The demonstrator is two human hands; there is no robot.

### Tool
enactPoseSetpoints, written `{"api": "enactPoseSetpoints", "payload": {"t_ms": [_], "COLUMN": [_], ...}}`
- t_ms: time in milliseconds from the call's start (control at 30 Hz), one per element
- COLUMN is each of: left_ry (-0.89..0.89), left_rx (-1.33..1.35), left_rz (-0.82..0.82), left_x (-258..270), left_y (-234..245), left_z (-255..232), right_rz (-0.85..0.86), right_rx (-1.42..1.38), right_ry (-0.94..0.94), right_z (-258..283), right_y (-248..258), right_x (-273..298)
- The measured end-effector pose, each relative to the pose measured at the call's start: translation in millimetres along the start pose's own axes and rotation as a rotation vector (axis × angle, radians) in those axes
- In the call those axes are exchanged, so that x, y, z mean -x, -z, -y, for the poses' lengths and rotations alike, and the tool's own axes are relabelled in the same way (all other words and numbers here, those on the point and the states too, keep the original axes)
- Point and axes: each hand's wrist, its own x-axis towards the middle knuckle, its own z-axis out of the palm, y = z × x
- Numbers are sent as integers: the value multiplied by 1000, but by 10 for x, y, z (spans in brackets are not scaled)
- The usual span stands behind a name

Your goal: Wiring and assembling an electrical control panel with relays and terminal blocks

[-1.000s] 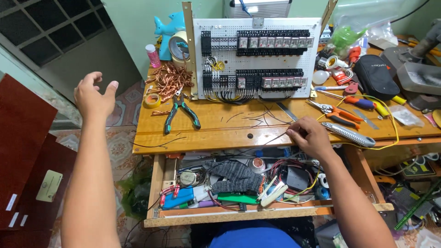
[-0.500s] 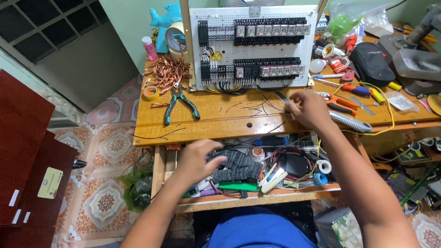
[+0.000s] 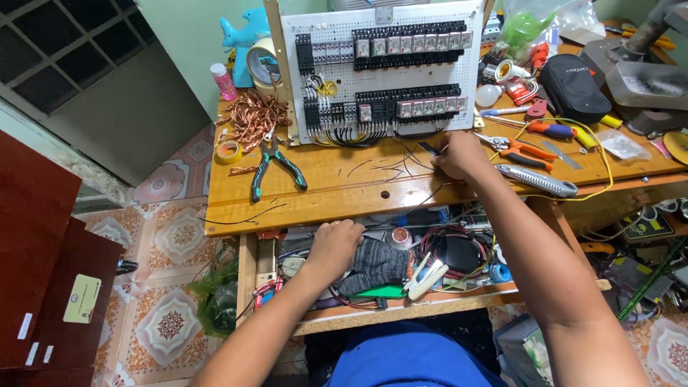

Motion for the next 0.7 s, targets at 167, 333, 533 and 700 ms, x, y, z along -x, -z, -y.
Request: {"api": "enactPoseSetpoints", "payload": {"t_ms": [167,333,533,700], "left_ry": [74,189,326,325], "left_rx": [214,494,493,445], "left_rz": [37,-37,27,12], "left_x": [58,154,157,181], "left_y": [526,692,1425,1528], "left_z": [20,348,378,557], "right_rz": [56,78,12,-113], "right_rx": [-36,-16,-110,-200], "right_ry": [7,34,58,168], "right_z": [29,29,43,-28], "right_y": [47,49,102,279], "right_x": [12,26,77,319]}}
